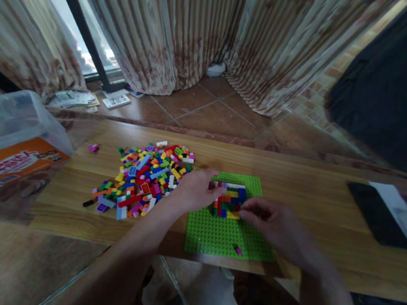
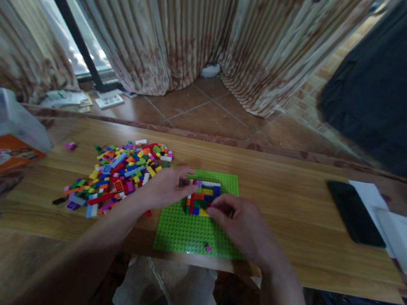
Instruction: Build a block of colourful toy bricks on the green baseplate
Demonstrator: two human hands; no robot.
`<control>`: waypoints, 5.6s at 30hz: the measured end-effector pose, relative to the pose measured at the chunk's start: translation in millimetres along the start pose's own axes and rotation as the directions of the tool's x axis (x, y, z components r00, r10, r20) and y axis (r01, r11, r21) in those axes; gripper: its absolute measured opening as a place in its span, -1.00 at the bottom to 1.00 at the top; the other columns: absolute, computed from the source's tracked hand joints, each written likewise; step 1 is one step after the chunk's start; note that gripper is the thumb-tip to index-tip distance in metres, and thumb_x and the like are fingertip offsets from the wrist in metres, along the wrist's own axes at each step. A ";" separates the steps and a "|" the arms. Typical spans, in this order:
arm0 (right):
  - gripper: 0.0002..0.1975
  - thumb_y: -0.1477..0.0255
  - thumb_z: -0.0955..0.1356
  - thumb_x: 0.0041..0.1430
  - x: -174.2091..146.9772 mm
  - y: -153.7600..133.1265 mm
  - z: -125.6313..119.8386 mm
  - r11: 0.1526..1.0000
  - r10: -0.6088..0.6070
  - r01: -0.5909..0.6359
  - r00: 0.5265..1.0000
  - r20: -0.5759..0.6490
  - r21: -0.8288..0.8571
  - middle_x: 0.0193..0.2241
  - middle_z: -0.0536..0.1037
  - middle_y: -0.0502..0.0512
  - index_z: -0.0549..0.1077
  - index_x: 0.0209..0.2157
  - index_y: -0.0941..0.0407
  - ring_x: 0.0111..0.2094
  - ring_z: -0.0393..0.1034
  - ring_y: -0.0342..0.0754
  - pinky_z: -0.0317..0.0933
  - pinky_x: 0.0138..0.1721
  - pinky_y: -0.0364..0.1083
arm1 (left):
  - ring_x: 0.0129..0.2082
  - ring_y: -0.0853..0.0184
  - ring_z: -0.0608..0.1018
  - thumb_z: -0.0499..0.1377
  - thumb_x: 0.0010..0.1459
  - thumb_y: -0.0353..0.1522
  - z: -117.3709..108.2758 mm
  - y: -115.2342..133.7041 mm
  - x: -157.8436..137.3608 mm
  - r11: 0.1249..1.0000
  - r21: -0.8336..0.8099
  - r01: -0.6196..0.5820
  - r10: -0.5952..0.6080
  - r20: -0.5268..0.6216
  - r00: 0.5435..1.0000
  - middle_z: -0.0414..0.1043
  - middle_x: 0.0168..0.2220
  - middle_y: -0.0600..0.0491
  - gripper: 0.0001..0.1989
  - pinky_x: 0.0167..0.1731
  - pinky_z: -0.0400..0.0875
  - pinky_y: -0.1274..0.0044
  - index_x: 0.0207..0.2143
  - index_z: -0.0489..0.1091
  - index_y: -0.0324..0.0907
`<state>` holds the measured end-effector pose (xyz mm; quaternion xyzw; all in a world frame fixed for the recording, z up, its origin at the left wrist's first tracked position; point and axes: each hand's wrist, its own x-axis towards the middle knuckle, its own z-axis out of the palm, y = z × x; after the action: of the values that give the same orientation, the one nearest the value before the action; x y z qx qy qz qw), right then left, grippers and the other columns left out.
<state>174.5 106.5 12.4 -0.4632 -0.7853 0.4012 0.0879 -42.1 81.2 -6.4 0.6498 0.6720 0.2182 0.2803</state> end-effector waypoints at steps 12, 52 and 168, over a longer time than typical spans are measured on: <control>-0.93 0.48 0.34 0.01 -24.8 -16.8 10.1 0.958 0.121 -0.039 0.953 0.278 -0.284 -0.58 0.45 -0.05 0.43 -0.52 0.09 -0.54 0.26 -0.19 -0.08 -0.53 -0.18 | -0.05 0.10 0.52 0.34 -0.09 -0.07 -7.0 -0.2 -5.4 0.989 0.096 -0.116 0.103 0.126 0.987 0.45 -0.03 -0.08 -0.26 -0.08 0.43 0.36 0.13 0.33 -0.17; -0.84 0.46 0.27 0.28 44.0 -76.7 102.3 0.870 -0.418 0.361 0.901 -0.117 -0.336 -0.28 0.56 0.08 0.50 -0.23 0.08 -0.24 0.45 -0.04 0.25 -0.22 -0.09 | -0.64 0.57 0.35 0.31 -0.07 -0.37 -99.0 -57.8 -25.3 0.637 -0.728 -0.253 -0.488 -0.635 0.599 0.47 -0.53 0.13 -0.84 -0.60 0.28 0.68 -0.35 0.54 -0.22; -0.85 0.31 0.38 0.12 31.2 12.1 8.7 0.978 -0.205 0.202 0.863 -0.462 -0.056 -0.17 0.53 0.14 0.54 -0.31 0.06 -0.09 0.43 0.06 0.27 0.00 0.12 | -0.43 0.41 0.50 0.19 0.08 -0.42 11.9 2.4 12.0 0.777 -0.630 -0.024 -0.063 -0.116 0.991 0.53 -0.42 0.06 -0.87 -0.37 0.37 0.59 -0.33 0.52 -0.25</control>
<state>160.6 129.6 -9.3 -0.4606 -0.7868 0.2650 0.3139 -32.4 92.4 -14.8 0.4962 0.5839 0.4691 0.4391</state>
